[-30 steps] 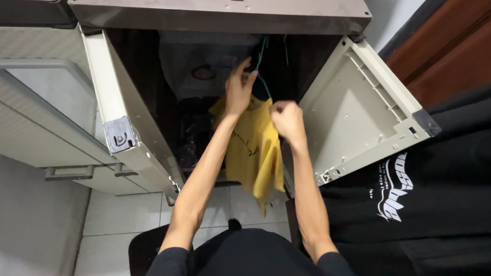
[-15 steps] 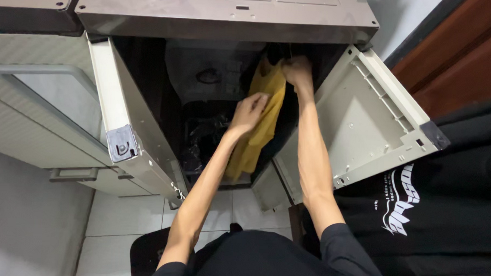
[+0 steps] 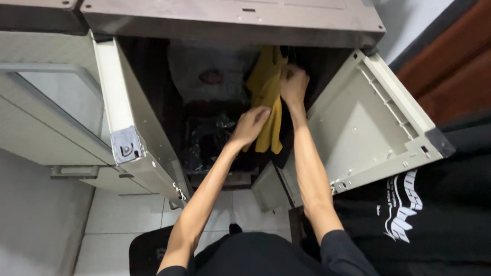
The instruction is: The person picks up clothes from a red laundry basket on a bed, places them on hangers, and hangs them in a wardrobe. They handle a black shirt and a yellow shirt, placing each on a hanger and storing them in the closet.
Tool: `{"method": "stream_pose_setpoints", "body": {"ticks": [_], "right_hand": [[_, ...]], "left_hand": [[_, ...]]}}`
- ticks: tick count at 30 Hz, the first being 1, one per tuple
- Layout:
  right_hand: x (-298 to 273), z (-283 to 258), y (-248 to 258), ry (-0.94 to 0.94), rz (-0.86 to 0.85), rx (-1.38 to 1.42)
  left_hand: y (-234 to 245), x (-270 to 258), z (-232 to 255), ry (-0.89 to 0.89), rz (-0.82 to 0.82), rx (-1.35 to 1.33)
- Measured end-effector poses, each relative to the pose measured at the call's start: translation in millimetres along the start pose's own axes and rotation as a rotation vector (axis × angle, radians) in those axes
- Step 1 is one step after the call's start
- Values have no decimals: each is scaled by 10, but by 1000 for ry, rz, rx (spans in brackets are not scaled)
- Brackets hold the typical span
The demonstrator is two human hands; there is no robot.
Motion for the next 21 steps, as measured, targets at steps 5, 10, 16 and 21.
{"method": "stream_pose_setpoints", "body": {"ticks": [5,10,16,21], "right_hand": [[-257,109,-207,-59,-45,36],[-463,144,-271,-30,-7,20],[-478,-280,137,52,37,-219],[-507,-456,427,-22,67,-508]], "left_hand": [[-14,73,-158,-2,26,29],[-50,72,-248,6,109,3],[34,156,-28,32,234,73],[202,227,153,-67,282,184]]}}
Point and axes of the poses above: each hand's wrist, its own x-axis towards the middle knuckle, its own y-axis out of the back of the hand, z = x × y, the point moved 5 cm from there along x, towards the middle knuckle, and after that the axes turned 7 degrees about -z, right-handed, at the moved point
